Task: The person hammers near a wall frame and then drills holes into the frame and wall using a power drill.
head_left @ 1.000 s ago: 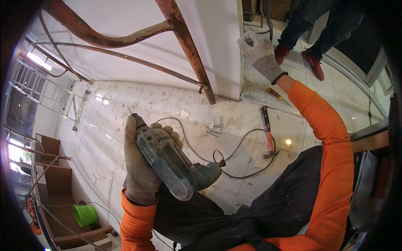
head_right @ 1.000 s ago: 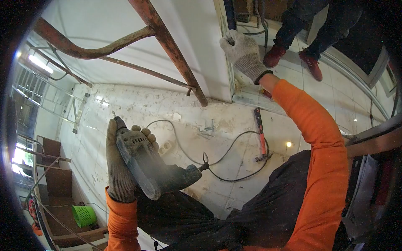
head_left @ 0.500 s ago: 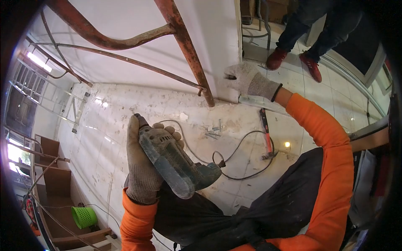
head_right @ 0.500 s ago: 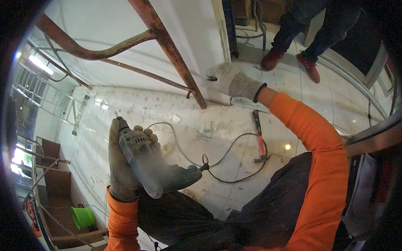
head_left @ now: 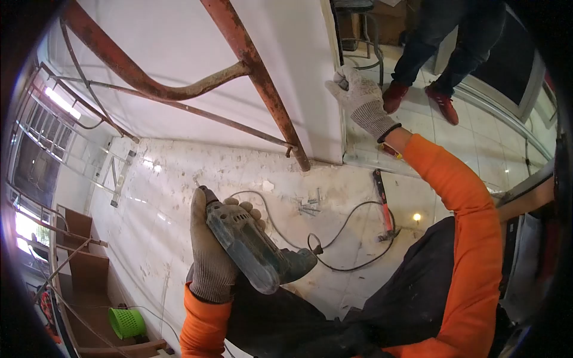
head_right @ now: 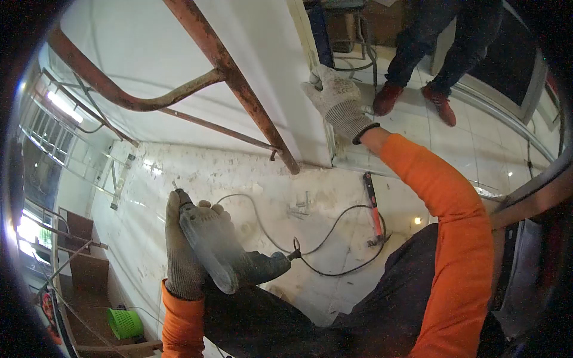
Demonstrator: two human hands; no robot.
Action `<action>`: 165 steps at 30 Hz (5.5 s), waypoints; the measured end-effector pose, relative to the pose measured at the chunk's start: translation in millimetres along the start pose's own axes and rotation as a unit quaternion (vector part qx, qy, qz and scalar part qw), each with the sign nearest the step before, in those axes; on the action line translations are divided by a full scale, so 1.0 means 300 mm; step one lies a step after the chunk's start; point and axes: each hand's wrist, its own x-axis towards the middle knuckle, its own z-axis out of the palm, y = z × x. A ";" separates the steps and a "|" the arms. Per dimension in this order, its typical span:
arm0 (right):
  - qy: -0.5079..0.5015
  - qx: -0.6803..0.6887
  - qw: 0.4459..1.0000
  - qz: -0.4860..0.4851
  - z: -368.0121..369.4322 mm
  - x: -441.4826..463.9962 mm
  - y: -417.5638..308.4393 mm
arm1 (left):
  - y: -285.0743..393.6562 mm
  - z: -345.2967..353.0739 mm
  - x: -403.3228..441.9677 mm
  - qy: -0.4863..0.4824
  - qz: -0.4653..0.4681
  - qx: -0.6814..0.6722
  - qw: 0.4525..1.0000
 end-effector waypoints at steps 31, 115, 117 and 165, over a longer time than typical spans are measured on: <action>-0.044 0.094 0.992 -0.076 -0.065 -0.037 -0.147 | -0.002 -0.041 0.027 -0.097 -0.020 -0.053 0.994; -0.431 -0.201 0.812 -0.339 -0.065 -0.908 0.767 | -0.120 0.115 0.008 -0.089 -0.011 0.053 0.995; -0.492 -0.205 0.801 -0.274 0.052 -0.935 0.872 | -0.130 0.178 -0.005 -0.051 -0.013 0.054 0.997; 0.089 -0.072 0.992 -0.055 -0.519 0.187 -0.135 | -0.141 0.164 -0.019 -0.140 -0.066 0.040 0.987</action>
